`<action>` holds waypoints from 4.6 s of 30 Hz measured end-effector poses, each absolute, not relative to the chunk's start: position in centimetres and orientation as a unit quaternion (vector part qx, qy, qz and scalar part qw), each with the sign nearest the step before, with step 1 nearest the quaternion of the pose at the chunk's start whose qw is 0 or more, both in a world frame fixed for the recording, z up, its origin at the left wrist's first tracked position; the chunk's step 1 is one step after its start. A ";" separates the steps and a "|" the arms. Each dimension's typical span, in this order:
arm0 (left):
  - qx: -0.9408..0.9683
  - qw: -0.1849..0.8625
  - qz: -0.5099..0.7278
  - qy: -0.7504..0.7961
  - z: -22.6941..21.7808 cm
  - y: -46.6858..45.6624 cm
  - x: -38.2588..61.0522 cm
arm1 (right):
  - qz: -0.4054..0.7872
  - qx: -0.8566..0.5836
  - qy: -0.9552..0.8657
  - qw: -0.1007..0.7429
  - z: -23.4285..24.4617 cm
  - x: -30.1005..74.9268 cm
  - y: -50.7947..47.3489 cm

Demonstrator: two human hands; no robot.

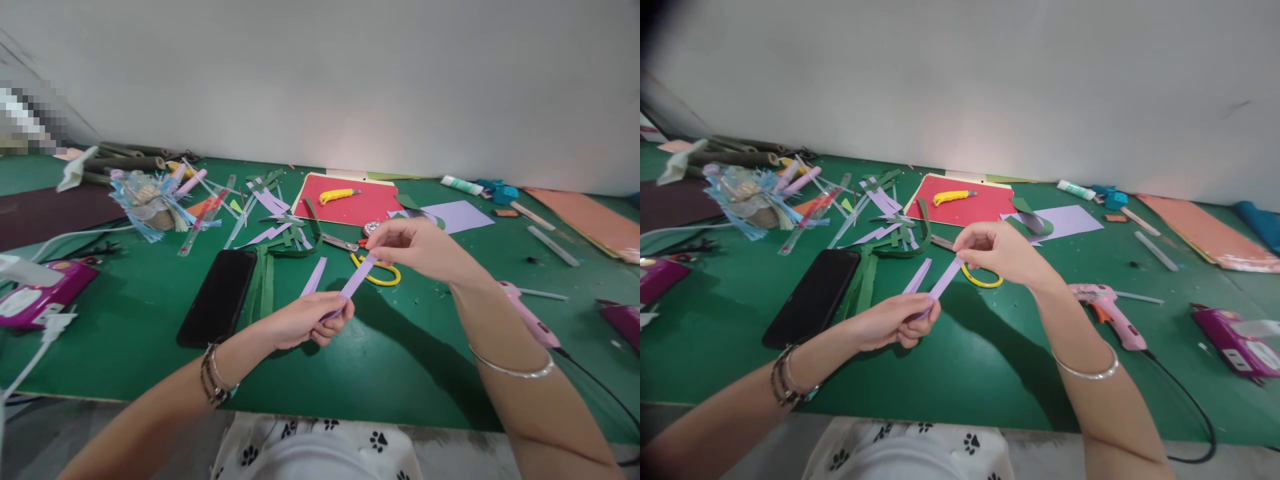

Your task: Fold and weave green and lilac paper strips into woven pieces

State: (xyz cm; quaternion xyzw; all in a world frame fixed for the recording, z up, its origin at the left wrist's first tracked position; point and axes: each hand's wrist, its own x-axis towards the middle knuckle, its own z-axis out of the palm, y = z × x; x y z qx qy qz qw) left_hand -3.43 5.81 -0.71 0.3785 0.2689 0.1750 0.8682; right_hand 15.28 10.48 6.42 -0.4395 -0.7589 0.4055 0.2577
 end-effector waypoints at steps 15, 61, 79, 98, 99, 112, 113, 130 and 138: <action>0.411 0.847 0.190 0.278 -0.4 5.8 -3.6 | 0.346 -0.356 -0.823 0.277 6.2 15.8 10.6; 0.642 0.546 0.376 0.385 -0.6 5.4 -3.3 | 0.632 -0.325 -0.676 0.194 3.7 11.7 9.6; 0.701 0.525 0.292 0.385 -0.7 5.6 -3.4 | 0.478 -0.434 -0.735 0.208 6.1 13.8 9.9; 0.732 0.527 0.256 0.347 -0.3 5.7 -3.8 | 0.296 -0.387 -0.865 0.119 9.1 17.8 9.5; 0.732 0.528 0.256 0.345 -0.3 5.7 -3.8 | 0.280 -0.383 -0.873 0.116 9.1 17.7 9.5; 0.676 0.619 0.254 0.310 0.8 6.1 -5.1 | 0.212 -0.430 -0.867 0.136 10.3 19.1 9.3; 0.672 0.620 0.259 0.311 0.9 6.1 -5.2 | 0.206 -0.438 -0.863 0.143 10.4 19.4 9.2; 0.768 0.502 0.304 0.257 1.1 5.6 -4.7 | 0.280 -0.287 -0.916 0.002 10.7 12.8 7.4; 0.830 0.341 0.101 0.429 0.6 5.7 -4.2 | 0.186 -0.354 -0.911 -0.099 5.1 10.8 11.4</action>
